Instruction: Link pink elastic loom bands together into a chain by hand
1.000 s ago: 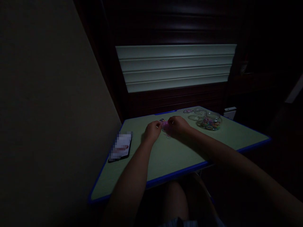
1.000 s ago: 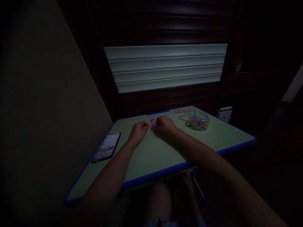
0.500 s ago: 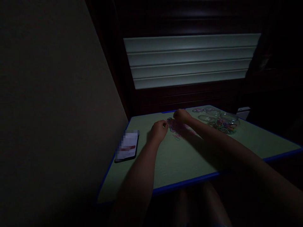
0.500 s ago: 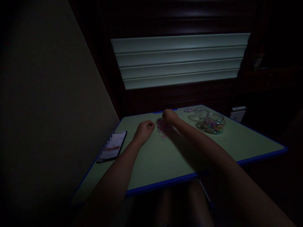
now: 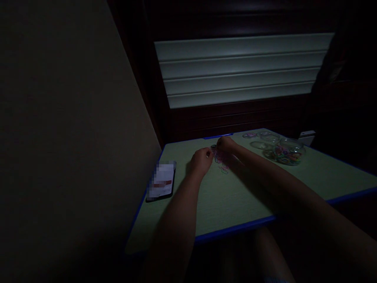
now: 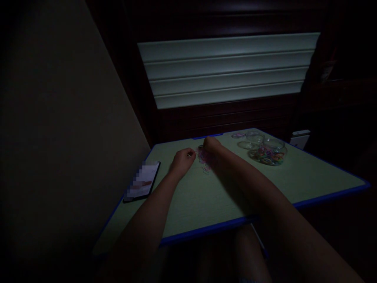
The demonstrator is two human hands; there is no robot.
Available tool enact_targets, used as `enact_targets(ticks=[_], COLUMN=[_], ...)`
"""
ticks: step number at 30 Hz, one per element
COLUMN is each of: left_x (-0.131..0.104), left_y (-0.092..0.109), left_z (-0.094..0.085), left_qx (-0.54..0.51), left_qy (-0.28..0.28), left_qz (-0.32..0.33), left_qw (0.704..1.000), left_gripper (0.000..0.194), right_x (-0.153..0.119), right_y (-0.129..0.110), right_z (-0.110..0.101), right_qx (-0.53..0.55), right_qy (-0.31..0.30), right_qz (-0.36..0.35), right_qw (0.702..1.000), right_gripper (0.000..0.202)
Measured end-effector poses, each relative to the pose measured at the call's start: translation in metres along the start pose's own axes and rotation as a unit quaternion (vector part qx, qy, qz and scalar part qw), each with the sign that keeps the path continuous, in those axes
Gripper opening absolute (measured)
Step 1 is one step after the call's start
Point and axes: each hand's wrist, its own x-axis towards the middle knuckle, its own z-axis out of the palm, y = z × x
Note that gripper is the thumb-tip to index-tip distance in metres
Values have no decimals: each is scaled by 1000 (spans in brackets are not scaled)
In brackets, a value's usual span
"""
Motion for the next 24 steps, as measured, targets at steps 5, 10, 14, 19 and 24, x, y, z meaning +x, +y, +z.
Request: enact_targets(ticks=[5, 10, 14, 19, 24], left_x=[1, 2, 2, 2, 1], left_y=[-2, -1, -1, -1, 4], left_z=[1, 2, 4, 6, 6], left_qx=[-7, -15, -23, -38, -44], left_qy=[5, 16, 13, 18, 21], left_qz=[4, 4, -3, -4, 8], left_qw=[1000, 1000, 1000, 999, 999], left_gripper=[18, 17, 16, 17, 18], right_x=[-4, -11, -23, -47, -71], right_y=[1, 3, 4, 2, 6], right_z=[-5, -20, -33, -40, -29], right_qx=[13, 51, 96, 134, 193], right_qy=[30, 79, 101, 148, 185], right_qz=[-8, -16, -39, -82, -56], right_qw=[999, 995, 989, 976, 962], right_gripper=[24, 19, 17, 17, 18])
